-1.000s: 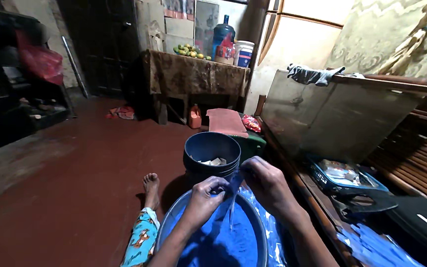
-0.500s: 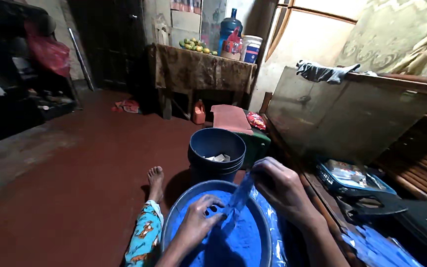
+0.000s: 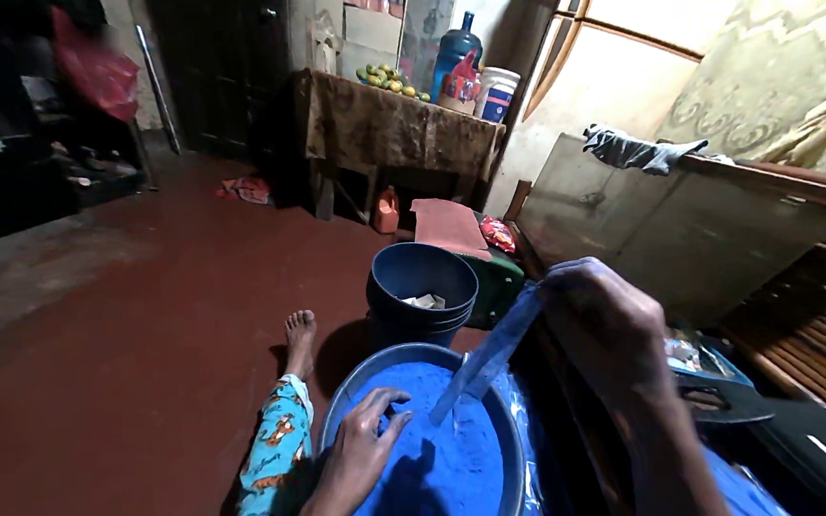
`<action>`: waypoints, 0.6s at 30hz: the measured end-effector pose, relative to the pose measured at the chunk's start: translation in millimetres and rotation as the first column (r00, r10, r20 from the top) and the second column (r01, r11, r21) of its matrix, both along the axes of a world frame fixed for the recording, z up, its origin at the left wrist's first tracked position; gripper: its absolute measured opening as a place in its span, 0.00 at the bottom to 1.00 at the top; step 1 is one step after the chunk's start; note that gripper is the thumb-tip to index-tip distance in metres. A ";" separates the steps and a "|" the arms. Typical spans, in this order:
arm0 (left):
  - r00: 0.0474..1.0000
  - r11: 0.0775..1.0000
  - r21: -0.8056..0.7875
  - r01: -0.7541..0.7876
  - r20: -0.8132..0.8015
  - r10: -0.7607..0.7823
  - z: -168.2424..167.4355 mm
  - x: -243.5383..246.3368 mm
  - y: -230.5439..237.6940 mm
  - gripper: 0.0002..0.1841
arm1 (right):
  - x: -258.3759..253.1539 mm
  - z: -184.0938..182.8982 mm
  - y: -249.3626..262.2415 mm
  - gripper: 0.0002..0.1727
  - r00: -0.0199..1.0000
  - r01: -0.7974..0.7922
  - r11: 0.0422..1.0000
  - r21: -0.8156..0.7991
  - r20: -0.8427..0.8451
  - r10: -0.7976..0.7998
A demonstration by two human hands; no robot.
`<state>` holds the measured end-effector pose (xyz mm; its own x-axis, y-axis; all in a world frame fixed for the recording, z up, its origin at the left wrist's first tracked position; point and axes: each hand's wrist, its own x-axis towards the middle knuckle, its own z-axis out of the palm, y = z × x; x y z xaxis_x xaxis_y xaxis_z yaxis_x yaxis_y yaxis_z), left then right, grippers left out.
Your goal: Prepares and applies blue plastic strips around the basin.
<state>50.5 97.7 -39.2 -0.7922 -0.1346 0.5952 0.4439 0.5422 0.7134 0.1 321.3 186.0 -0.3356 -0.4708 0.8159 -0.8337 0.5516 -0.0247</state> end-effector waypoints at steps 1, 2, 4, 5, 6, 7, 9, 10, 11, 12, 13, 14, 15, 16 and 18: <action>1.000 1.000 0.007 -0.010 0.002 0.010 -5.8 2.6 0.9 0.12 | -5.2 -17.9 -4.6 0.07 0.999 0.005 1.000 0.009 0.033 -0.005; 1.000 1.000 0.006 -0.023 0.002 0.023 -11.6 4.5 1.6 0.12 | -10.7 -37.0 -9.1 0.08 0.996 -0.005 0.999 0.050 0.090 0.000; 0.999 0.999 0.009 -0.043 -0.003 0.043 -17.0 4.6 0.0 0.13 | -12.2 -58.7 -14.6 0.08 0.992 -0.022 0.997 0.075 0.129 0.012; 0.998 0.998 0.017 -0.061 -0.014 0.062 -16.8 3.4 -0.6 0.13 | -8.3 -58.5 -15.1 0.08 0.991 -0.030 0.999 0.044 0.130 0.024; 0.997 0.997 0.025 -0.075 -0.015 0.076 -17.2 3.8 -0.3 0.13 | -3.1 -55.9 -15.1 0.08 0.992 -0.029 0.999 0.015 0.125 0.026; 0.997 0.997 0.027 -0.079 -0.006 0.079 -17.0 5.4 -0.1 0.13 | 0.7 -53.9 -15.4 0.08 0.992 -0.020 1.000 0.005 0.124 0.019; 0.997 0.997 0.029 -0.071 0.005 0.071 -15.2 7.3 0.7 0.12 | 3.0 -52.3 -16.9 0.08 0.992 0.021 0.999 0.025 0.121 -0.024; 0.997 0.997 0.028 -0.071 0.004 0.071 -14.5 7.2 1.1 0.12 | 4.4 -51.2 -17.4 0.07 0.994 0.048 0.999 0.020 0.101 -0.050; 0.997 0.997 0.030 -0.073 0.001 0.073 -13.9 6.3 1.2 0.12 | 6.0 -48.9 -18.0 0.07 0.995 0.074 0.997 -0.007 0.063 -0.074; 0.997 0.997 0.038 -0.074 0.007 0.073 -13.9 5.8 1.1 0.12 | 7.2 -47.5 -19.1 0.07 0.995 0.090 0.995 -0.035 0.033 -0.089; 0.997 0.996 0.047 -0.074 0.015 0.073 -14.2 6.6 1.1 0.12 | 6.3 -49.8 -20.3 0.07 0.995 0.094 0.995 -0.043 0.034 -0.092; 0.997 0.996 0.048 -0.075 0.026 0.074 -14.3 8.1 0.8 0.12 | 4.3 -54.8 -21.5 0.07 0.994 0.090 0.996 -0.015 0.066 -0.088; 0.997 0.996 0.048 -0.075 0.031 0.073 -13.7 8.9 0.6 0.12 | 1.6 -59.7 -22.6 0.06 0.992 0.085 0.996 0.020 0.094 -0.087; 0.997 0.996 0.044 -0.076 0.028 0.074 -12.3 8.4 0.2 0.13 | 0.4 -60.5 -23.9 0.06 0.992 0.084 0.996 0.027 0.093 -0.086; 0.997 0.996 0.042 -0.080 0.019 0.079 -11.5 6.3 0.5 0.13 | 4.9 -51.5 -25.8 0.06 0.994 0.095 0.995 -0.008 0.053 -0.094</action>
<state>56.9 98.2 -50.7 -0.7878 -0.2229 0.5741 0.3881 0.5440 0.7439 5.0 295.4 134.5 -0.4206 -0.4262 0.8009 -0.7753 0.6274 -0.0733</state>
